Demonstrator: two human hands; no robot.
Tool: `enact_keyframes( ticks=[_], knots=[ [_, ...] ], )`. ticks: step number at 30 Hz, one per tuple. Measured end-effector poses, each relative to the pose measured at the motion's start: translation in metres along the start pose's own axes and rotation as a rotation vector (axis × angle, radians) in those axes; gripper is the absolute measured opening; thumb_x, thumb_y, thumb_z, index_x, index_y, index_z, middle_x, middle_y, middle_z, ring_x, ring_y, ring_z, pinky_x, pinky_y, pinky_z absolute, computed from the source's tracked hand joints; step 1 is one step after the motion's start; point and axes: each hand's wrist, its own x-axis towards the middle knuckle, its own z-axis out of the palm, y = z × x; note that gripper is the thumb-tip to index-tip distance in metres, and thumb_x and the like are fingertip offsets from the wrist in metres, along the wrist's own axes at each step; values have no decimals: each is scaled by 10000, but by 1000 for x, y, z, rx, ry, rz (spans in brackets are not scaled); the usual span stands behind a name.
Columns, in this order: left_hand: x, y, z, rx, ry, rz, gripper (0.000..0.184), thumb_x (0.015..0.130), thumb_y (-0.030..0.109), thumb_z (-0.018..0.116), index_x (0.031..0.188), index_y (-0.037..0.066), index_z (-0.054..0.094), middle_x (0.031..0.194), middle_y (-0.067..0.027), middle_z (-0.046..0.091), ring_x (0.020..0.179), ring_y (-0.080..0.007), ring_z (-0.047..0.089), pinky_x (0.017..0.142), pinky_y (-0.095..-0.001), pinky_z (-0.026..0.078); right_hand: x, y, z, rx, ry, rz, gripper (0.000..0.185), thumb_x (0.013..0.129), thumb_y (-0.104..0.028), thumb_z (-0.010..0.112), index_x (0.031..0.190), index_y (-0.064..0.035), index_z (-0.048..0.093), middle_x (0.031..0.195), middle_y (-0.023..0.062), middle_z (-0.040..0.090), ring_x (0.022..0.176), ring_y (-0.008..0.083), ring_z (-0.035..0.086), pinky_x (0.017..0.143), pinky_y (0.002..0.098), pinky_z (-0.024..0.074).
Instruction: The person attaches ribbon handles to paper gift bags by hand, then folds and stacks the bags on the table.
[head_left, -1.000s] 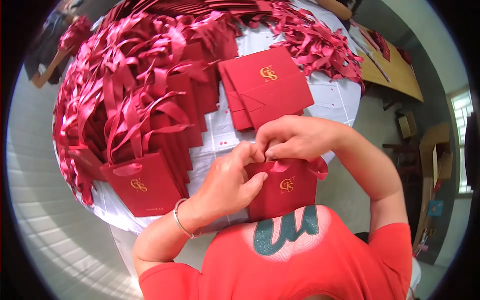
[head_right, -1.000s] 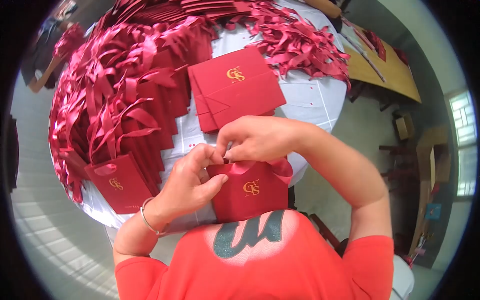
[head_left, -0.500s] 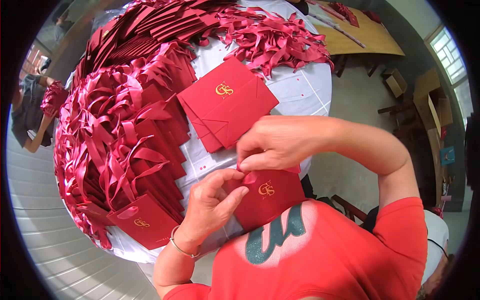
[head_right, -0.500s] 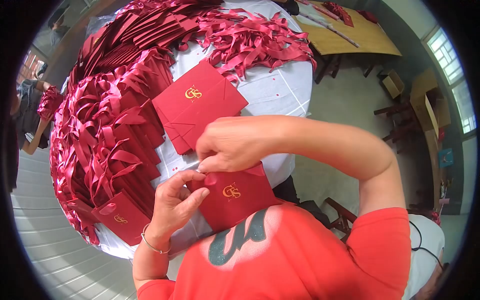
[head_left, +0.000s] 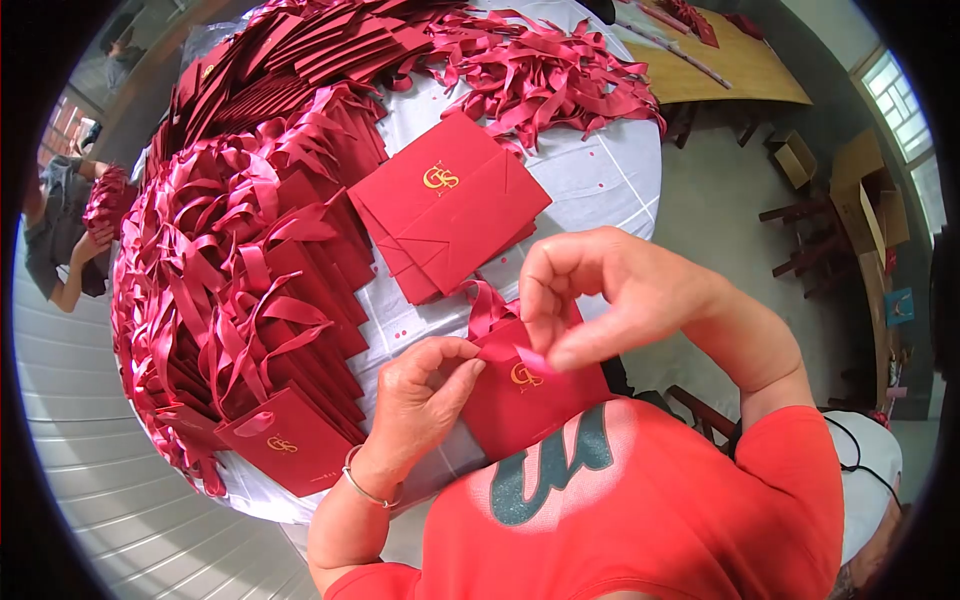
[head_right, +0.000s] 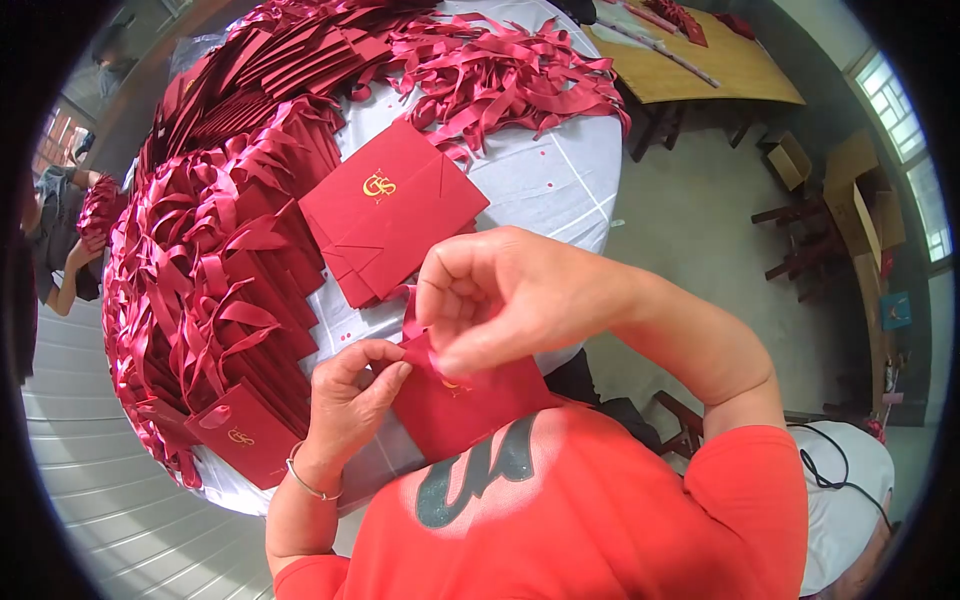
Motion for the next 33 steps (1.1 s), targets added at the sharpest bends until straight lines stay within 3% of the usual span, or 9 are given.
enact_keyframes(
  ticks=[4, 7, 12, 15, 18, 20, 22, 26, 33],
  knots=[
    [0, 4, -1, -6, -13, -68, 79, 879, 2, 717, 949, -4, 681, 763, 44, 617, 602, 3, 464, 530, -181, 378, -17, 12, -16, 155, 19, -229, 334, 756, 12, 781, 1054, 8, 631, 1020, 149, 700, 927, 196, 677, 827, 337, 543],
    [1, -1, -1, -18, -7, -28, 80, 881, 5, 715, 951, -3, 677, 751, 56, 606, 578, 9, 452, 509, -180, 367, -24, 34, -35, -480, 182, -315, 311, 718, 36, 763, 1017, -18, 696, 1066, 115, 667, 897, 175, 628, 799, 314, 519],
    [2, 3, -3, -12, -15, -45, 74, 873, -2, 714, 934, -5, 673, 741, 61, 598, 562, 18, 440, 493, -174, 349, -19, 64, -9, -677, 220, -458, 314, 689, 29, 770, 984, -63, 717, 952, 85, 637, 833, 227, 634, 695, 315, 509],
    [1, -1, -3, -19, -23, -79, 88, 858, -20, 715, 935, -2, 676, 739, 59, 597, 555, 25, 440, 487, -172, 345, -8, 74, -3, -985, 488, -792, 335, 618, 57, 743, 922, -80, 709, 790, 48, 621, 652, 215, 615, 565, 317, 465],
    [1, 1, -3, -32, -24, -87, 103, 848, -35, 709, 940, 1, 678, 736, 70, 593, 546, 36, 440, 475, -166, 334, -2, 80, 5, -1052, 694, -764, 313, 589, 60, 728, 874, -62, 687, 792, 59, 617, 657, 224, 614, 566, 307, 467],
    [2, 2, -4, -31, -31, -79, 110, 844, -39, 708, 942, 2, 678, 740, 70, 594, 544, 40, 443, 472, -164, 330, 1, 83, 11, -1017, 720, -774, 248, 640, 74, 719, 848, -44, 652, 810, 69, 639, 653, 192, 616, 565, 283, 460],
    [1, 2, -5, -31, -36, -76, 116, 841, -43, 706, 944, 2, 677, 744, 71, 596, 542, 44, 446, 468, -161, 326, -1, 86, 21, -490, 704, -544, 194, 731, 86, 691, 858, -41, 617, 838, 66, 670, 704, 140, 620, 600, 262, 462],
    [1, 0, -4, -44, -26, -89, 103, 842, -40, 708, 930, -2, 672, 746, 66, 595, 537, 44, 452, 465, -156, 322, -8, 93, 18, -87, 620, -422, 195, 862, 87, 578, 1017, -20, 532, 1002, 124, 669, 897, 129, 612, 776, 262, 498],
    [0, -4, -6, -105, -62, -112, 93, 844, -65, 689, 906, -4, 659, 823, 41, 611, 581, 36, 486, 471, -156, 349, -10, 87, 26, 65, 597, -468, 278, 919, 45, 517, 1190, -14, 502, 1099, 126, 640, 939, 103, 589, 797, 237, 485]
  ],
)
